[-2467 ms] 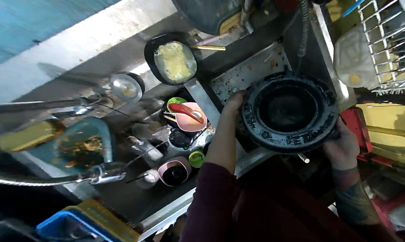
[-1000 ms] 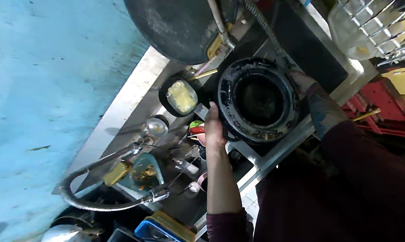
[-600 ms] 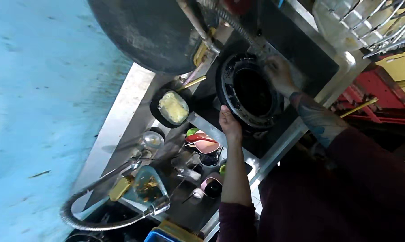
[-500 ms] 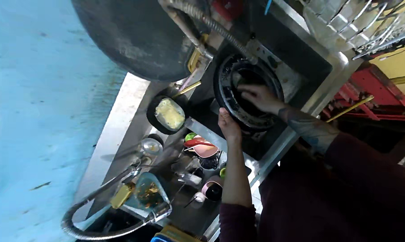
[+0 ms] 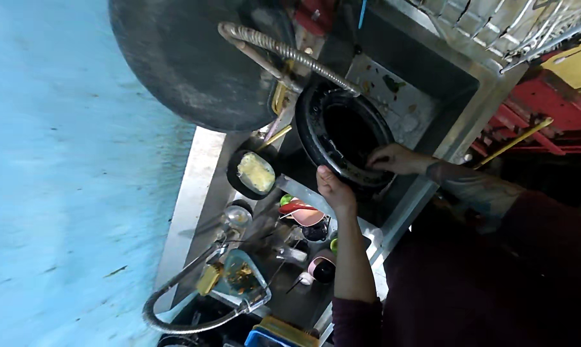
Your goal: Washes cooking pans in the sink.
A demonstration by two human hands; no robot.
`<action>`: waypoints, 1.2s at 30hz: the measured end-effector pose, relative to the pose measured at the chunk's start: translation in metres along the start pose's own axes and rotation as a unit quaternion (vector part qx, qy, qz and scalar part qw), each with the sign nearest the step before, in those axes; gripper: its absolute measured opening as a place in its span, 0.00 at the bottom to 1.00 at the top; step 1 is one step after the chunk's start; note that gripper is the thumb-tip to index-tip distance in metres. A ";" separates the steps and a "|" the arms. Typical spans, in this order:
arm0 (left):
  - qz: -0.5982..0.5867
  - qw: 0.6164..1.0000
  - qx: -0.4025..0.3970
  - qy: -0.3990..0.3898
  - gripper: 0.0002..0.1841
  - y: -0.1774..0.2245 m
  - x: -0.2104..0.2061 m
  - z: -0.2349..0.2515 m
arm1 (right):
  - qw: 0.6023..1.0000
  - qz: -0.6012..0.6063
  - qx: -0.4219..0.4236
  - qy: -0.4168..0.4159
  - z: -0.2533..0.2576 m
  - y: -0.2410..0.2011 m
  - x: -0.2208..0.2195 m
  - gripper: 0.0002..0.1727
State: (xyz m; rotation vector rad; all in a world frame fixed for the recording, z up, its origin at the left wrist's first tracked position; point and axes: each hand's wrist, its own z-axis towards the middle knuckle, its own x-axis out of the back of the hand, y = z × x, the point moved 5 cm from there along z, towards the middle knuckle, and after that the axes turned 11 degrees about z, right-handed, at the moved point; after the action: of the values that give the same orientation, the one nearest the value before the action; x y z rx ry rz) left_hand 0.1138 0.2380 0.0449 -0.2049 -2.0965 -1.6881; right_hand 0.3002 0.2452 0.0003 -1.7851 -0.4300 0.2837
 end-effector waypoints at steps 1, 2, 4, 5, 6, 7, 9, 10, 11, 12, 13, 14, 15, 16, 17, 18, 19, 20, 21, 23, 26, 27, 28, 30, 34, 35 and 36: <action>0.011 1.000 -0.006 -0.009 0.25 -0.001 0.000 -0.003 | 0.995 0.062 0.069 0.027 0.011 0.011 -0.011 0.10; 0.025 0.999 -0.014 -0.024 0.26 -0.001 0.000 -0.007 | 0.987 0.109 0.096 0.067 0.027 0.009 -0.016 0.11; 0.051 0.997 -0.030 -0.046 0.26 -0.002 -0.001 -0.012 | 0.949 0.218 0.086 0.210 0.062 0.000 -0.004 0.13; 0.058 0.996 -0.029 -0.053 0.27 -0.002 0.000 -0.015 | 0.918 0.266 0.063 0.288 0.077 0.005 0.007 0.17; 0.057 0.996 -0.031 -0.059 0.26 0.000 0.001 -0.015 | 0.887 0.298 0.033 0.351 0.087 0.014 0.016 0.22; 0.056 0.996 -0.039 -0.060 0.25 0.004 0.001 -0.014 | 0.866 0.309 0.006 0.394 0.095 0.026 0.024 0.27; 0.061 0.995 -0.052 -0.066 0.25 0.007 -0.003 -0.012 | 0.847 0.331 -0.002 0.416 0.103 0.045 0.028 0.27; 0.067 0.994 -0.057 -0.070 0.25 0.007 -0.005 -0.013 | 0.852 0.349 0.019 0.390 0.103 0.044 0.024 0.24; 0.074 0.993 -0.054 -0.072 0.26 0.007 -0.006 -0.013 | 0.865 0.369 0.037 0.338 0.100 0.038 0.015 0.21; 0.079 0.993 -0.052 -0.069 0.26 0.006 -0.005 -0.013 | 0.891 0.367 0.037 0.265 0.092 0.027 0.004 0.20; 0.083 0.993 -0.049 -0.065 0.26 0.006 -0.002 -0.012 | 0.916 0.352 0.026 0.191 0.079 0.017 -0.008 0.20; 0.080 0.994 -0.050 -0.058 0.26 0.007 0.002 -0.011 | 0.941 0.317 0.005 0.114 0.060 0.010 -0.018 0.19; 0.073 0.995 -0.056 -0.047 0.25 0.008 0.005 -0.009 | 0.963 0.267 -0.021 0.043 0.042 0.008 -0.023 0.19; 0.061 0.995 -0.067 -0.033 0.24 0.008 0.008 -0.006 | 0.979 0.195 -0.049 -0.017 0.025 0.014 -0.023 0.18; 0.042 0.995 -0.084 -0.017 0.22 0.006 0.010 -0.002 | 0.989 0.119 -0.062 -0.063 0.014 0.026 -0.019 0.16; 0.015 0.995 -0.102 0.001 0.21 0.004 0.011 0.002 | 0.992 0.062 -0.071 -0.088 0.009 0.038 -0.012 0.15; 0.000 0.994 -0.106 0.009 0.20 0.002 0.012 0.004 | 0.993 0.031 -0.080 -0.084 0.005 0.048 -0.004 0.15; -0.008 0.995 -0.102 0.010 0.20 0.001 0.012 0.005 | 0.995 0.029 -0.077 -0.050 0.004 0.052 0.004 0.14; -0.013 0.995 -0.097 0.008 0.21 0.002 0.012 0.006 | 0.998 0.044 -0.052 0.005 0.006 0.048 0.012 0.14; 0.014 0.997 -0.069 -0.004 0.23 0.006 0.013 0.000 | 0.989 0.087 0.045 0.111 0.011 0.021 0.015 0.14; 0.078 0.995 -0.029 -0.051 0.29 0.009 0.014 -0.013 | 0.983 0.091 0.108 0.114 0.019 -0.054 -0.007 0.09; 0.088 0.994 -0.036 -0.060 0.27 0.006 0.013 -0.014 | 0.994 0.070 0.051 0.064 0.022 -0.082 -0.016 0.06; 0.096 0.992 -0.053 -0.067 0.24 0.002 0.013 -0.014 | 0.974 0.032 0.210 0.075 0.029 -0.078 -0.031 0.06; 0.123 0.989 -0.058 -0.064 0.24 -0.007 0.016 -0.013 | 0.919 -0.047 0.385 0.071 0.049 -0.070 -0.047 0.11; 0.183 0.979 -0.050 -0.073 0.30 -0.010 0.033 -0.020 | 0.913 -0.119 0.375 0.103 0.085 -0.074 -0.029 0.17; 0.182 0.979 -0.066 -0.068 0.30 -0.008 0.036 -0.021 | 0.919 -0.095 0.360 0.130 0.093 -0.071 -0.020 0.18; 0.174 0.979 -0.086 -0.061 0.29 -0.006 0.038 -0.022 | 0.927 -0.067 0.335 0.157 0.101 -0.067 -0.009 0.20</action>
State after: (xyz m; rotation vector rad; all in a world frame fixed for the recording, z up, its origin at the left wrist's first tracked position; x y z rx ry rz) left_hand 0.0828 0.2098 0.0592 -0.7026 -1.8623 -1.6715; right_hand 0.2412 0.3443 0.0388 -1.0942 -0.1856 0.0300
